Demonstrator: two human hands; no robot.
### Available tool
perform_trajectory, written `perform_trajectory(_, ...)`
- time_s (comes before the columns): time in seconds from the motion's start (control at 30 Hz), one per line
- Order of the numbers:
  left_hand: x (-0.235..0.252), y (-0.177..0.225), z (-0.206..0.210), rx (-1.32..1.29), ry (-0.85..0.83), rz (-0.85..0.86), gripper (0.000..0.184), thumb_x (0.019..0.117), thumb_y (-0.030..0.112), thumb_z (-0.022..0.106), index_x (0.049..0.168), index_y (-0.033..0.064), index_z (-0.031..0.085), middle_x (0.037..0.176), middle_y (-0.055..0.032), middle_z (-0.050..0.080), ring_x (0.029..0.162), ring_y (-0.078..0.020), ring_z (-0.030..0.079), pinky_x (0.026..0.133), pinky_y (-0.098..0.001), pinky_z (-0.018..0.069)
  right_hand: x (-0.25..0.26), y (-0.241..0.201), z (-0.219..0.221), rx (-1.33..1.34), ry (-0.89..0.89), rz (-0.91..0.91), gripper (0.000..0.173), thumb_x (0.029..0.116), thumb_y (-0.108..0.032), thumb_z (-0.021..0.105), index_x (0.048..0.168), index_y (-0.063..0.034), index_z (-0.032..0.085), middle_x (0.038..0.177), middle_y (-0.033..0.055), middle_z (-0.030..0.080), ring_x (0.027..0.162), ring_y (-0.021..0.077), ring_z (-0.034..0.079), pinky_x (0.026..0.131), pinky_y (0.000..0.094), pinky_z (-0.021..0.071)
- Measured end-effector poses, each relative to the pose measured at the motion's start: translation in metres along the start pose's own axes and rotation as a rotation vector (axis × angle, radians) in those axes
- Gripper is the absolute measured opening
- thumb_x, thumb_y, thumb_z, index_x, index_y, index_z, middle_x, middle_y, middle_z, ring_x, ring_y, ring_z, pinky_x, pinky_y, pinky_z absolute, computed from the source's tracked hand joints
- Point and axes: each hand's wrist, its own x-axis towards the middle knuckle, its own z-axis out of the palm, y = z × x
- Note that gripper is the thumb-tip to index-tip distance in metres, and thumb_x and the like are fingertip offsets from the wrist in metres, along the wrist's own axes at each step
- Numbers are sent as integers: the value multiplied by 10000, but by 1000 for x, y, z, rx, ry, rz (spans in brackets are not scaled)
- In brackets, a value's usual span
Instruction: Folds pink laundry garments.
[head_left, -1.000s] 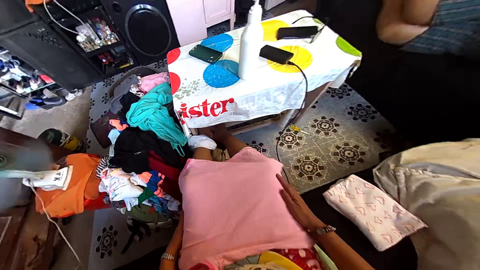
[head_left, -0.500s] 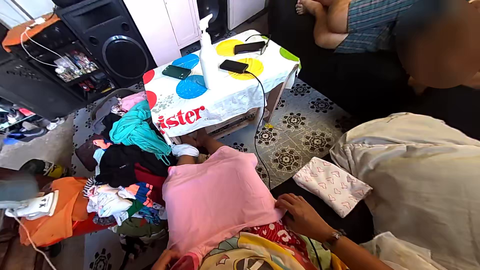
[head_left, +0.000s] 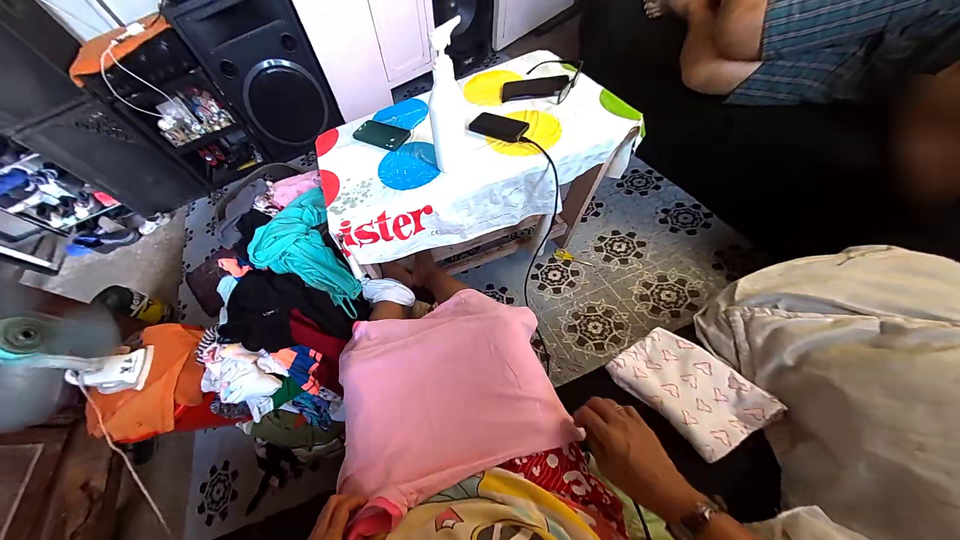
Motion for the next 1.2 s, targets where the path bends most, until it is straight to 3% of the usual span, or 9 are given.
perform_trajectory(0.13,8,6,10,15,141,-36,299,870,167,673,1084,-38,715,1063,-211,698,994,-355,692,866,-523,570,13,-48,34,31,183,-328,181,841,-258,723,953,-115,733,953,105,709,919,318,701,747,516,564)
perform_trajectory(0.27,9,4,18,-66,252,-110,244,914,144,625,1018,-41,745,984,-184,717,935,-320,705,847,-516,570,30,-53,45,6,272,-312,164,807,-148,641,907,-61,738,925,150,711,861,368,707,668,516,567)
perform_trajectory(0.5,4,-32,1,-108,78,-35,293,733,45,751,1021,-11,741,1006,-171,719,971,-327,701,875,-513,573,17,9,15,-60,224,-141,200,739,39,693,927,4,752,972,235,720,939,478,696,741,633,551)
perform_trajectory(0.67,38,-71,-52,-454,-179,0,227,816,152,790,992,11,763,1060,-78,734,1058,-153,666,986,-360,528,58,81,-21,313,-41,-193,165,748,-104,679,843,1,763,1007,175,750,1026,424,680,891,655,498)
perform_trajectory(0.73,63,-70,-70,-736,-92,-52,263,829,231,787,1040,76,768,1069,18,742,1006,-53,678,923,-280,562,91,77,-48,616,-115,-50,166,816,-127,670,929,-31,744,1022,32,753,1008,146,697,944,376,556)
perform_trajectory(0.8,92,-68,-67,-1053,95,-249,231,878,175,671,1085,83,719,998,19,757,908,-74,713,831,-300,604,127,62,-50,985,-26,228,150,889,-47,553,924,-120,678,865,-92,743,801,0,691,758,215,589)
perform_trajectory(0.87,116,-72,-54,-1159,132,-534,318,1074,257,441,1272,43,569,1043,-65,723,943,-145,709,848,-356,603,153,57,-27,1132,-30,521,162,1059,-149,478,1103,-78,616,880,-16,713,784,74,694,724,290,604)
perform_trajectory(1.0,127,-93,-35,-1020,-93,-749,458,1102,378,386,1363,30,527,1126,-117,682,1010,-183,669,893,-393,565,161,57,15,1047,-157,864,504,1079,-406,473,1397,-18,518,1191,175,653,1031,251,661,868,459,557)
perform_trajectory(1.2,125,-87,-34,-955,41,-714,397,1059,293,553,1265,-46,581,1068,-139,704,967,-175,695,890,-382,583,142,40,18,859,92,770,351,1084,-309,505,1119,28,596,919,94,621,779,126,623,717,349,554)
